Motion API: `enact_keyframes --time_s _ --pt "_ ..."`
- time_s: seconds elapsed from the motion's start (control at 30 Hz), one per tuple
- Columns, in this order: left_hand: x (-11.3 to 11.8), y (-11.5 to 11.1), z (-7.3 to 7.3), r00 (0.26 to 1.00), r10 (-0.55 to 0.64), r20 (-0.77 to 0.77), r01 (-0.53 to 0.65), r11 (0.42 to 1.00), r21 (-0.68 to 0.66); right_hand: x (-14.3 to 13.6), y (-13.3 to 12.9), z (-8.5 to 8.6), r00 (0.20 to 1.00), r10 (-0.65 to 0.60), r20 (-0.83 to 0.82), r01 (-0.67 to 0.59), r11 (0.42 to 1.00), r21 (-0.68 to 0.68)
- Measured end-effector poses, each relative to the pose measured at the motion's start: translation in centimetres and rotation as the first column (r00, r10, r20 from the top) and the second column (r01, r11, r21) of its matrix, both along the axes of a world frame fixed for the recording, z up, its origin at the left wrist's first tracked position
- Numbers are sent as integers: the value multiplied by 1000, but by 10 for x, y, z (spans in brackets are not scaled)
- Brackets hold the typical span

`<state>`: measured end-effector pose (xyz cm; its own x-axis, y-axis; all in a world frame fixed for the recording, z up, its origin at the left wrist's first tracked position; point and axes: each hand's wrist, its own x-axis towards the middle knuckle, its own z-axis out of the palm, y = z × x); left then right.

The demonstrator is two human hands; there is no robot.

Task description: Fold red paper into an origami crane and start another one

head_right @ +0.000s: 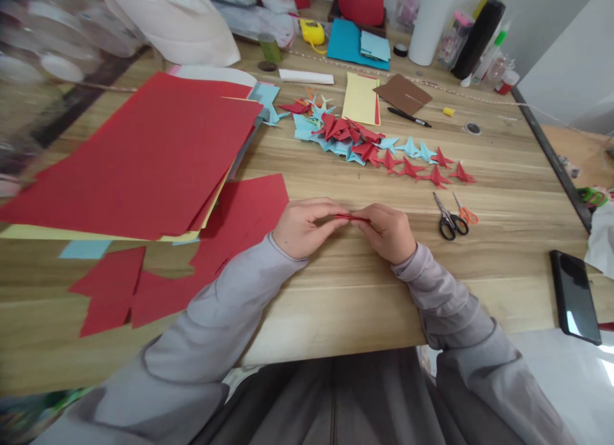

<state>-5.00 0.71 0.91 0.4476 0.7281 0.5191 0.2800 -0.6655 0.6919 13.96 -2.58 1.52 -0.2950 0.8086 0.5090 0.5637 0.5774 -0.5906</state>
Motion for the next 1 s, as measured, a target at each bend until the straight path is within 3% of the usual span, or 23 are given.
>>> enact_keyframes --time_s 0.37,0.57,0.73,1.0 --pt "2 -3 2 999 -32 11 33 998 -51 -3 -3 2 1000 7 6 -7 998 58" --pt "7 -8 6 989 87 116 -53 962 -268 -3 -3 5 999 -40 -30 41 999 30" --pt "7 -8 8 965 134 224 -20 893 -449 -2 -3 7 997 -51 -65 52 999 14" --pt "6 -7 10 952 145 270 14 859 -511 -2 -3 3 998 8 -62 -8 1000 -1"
